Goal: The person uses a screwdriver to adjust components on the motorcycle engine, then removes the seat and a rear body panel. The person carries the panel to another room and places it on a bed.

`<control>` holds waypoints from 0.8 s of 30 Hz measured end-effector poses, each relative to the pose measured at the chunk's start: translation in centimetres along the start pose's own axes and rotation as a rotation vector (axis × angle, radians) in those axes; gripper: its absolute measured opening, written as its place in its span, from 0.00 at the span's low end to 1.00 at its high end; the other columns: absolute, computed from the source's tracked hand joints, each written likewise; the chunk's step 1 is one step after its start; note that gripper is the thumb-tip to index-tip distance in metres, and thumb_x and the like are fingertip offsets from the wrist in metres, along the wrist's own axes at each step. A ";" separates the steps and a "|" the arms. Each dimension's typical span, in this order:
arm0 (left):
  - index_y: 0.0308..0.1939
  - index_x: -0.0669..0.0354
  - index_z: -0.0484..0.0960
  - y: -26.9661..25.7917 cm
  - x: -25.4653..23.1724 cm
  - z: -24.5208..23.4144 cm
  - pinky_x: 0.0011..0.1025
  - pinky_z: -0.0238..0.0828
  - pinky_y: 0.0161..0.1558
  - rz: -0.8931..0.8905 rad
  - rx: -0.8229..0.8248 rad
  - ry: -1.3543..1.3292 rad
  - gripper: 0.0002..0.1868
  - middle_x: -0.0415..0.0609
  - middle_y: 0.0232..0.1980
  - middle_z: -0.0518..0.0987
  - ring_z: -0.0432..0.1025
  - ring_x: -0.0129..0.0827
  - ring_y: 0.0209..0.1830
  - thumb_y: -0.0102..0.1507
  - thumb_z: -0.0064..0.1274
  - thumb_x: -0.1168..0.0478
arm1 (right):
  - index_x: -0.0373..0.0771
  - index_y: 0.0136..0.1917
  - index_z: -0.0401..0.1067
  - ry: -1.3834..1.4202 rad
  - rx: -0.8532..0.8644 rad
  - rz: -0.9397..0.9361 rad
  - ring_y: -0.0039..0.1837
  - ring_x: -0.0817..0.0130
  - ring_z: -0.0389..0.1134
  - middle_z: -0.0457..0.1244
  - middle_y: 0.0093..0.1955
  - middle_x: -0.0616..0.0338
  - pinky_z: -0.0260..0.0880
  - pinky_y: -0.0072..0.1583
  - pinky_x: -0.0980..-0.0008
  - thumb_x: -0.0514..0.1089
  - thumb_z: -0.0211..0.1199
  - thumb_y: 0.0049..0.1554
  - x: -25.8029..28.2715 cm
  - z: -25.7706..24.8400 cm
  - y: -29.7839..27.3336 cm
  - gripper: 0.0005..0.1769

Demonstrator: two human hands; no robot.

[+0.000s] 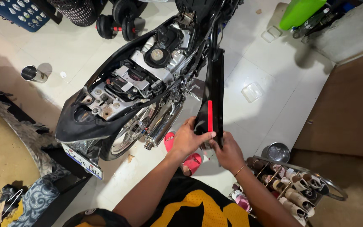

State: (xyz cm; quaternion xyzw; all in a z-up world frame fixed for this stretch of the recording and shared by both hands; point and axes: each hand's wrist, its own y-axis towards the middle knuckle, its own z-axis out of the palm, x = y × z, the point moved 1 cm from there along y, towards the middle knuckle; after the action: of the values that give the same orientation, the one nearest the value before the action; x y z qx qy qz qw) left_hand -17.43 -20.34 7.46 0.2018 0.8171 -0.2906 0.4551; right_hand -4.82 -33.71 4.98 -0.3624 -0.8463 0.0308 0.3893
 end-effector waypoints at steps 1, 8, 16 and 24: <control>0.58 0.67 0.77 -0.1 -0.1 0.1 0.40 0.74 0.54 0.007 -0.007 0.039 0.46 0.60 0.55 0.81 0.77 0.49 0.54 0.48 0.71 0.38 | 0.39 0.59 0.66 -0.010 -0.002 -0.032 0.52 0.44 0.70 0.68 0.49 0.45 0.69 0.51 0.51 0.55 0.64 0.57 0.2 -0.3 -0.4 0.23; 0.62 0.67 0.76 1.1 0.4 0.5 0.37 0.76 0.55 0.140 0.023 -0.045 0.41 0.60 0.56 0.82 0.79 0.44 0.55 0.54 0.67 0.42 | 0.37 0.64 0.62 0.088 -0.149 -0.266 0.52 0.39 0.68 0.67 0.51 0.42 0.68 0.50 0.50 0.49 0.64 0.58 0.3 -1.3 -0.9 0.26; 0.60 0.65 0.77 4.2 4.0 -3.9 0.31 0.79 0.51 0.188 -0.088 -0.191 0.28 0.53 0.55 0.83 0.78 0.34 0.55 0.59 0.64 0.56 | 0.33 0.54 0.62 0.120 -0.230 -0.224 0.50 0.37 0.64 0.63 0.47 0.43 0.64 0.50 0.48 0.39 0.58 0.61 -2.3 0.0 -0.6 0.10; 0.57 0.62 0.81 6.1 3.8 -7.8 0.29 0.79 0.50 0.063 0.006 -0.097 0.23 0.50 0.47 0.87 0.82 0.33 0.47 0.60 0.62 0.58 | 0.35 0.50 0.66 0.080 -0.140 -0.138 0.49 0.42 0.65 0.61 0.48 0.47 0.65 0.50 0.50 0.40 0.57 0.60 -0.6 -0.1 0.2 0.07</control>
State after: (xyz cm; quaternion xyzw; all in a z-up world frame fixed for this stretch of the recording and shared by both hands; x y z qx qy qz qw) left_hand -20.65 -10.41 5.65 0.2148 0.7864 -0.2881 0.5024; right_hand -4.40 -33.98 4.56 -0.3306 -0.8529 -0.0698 0.3979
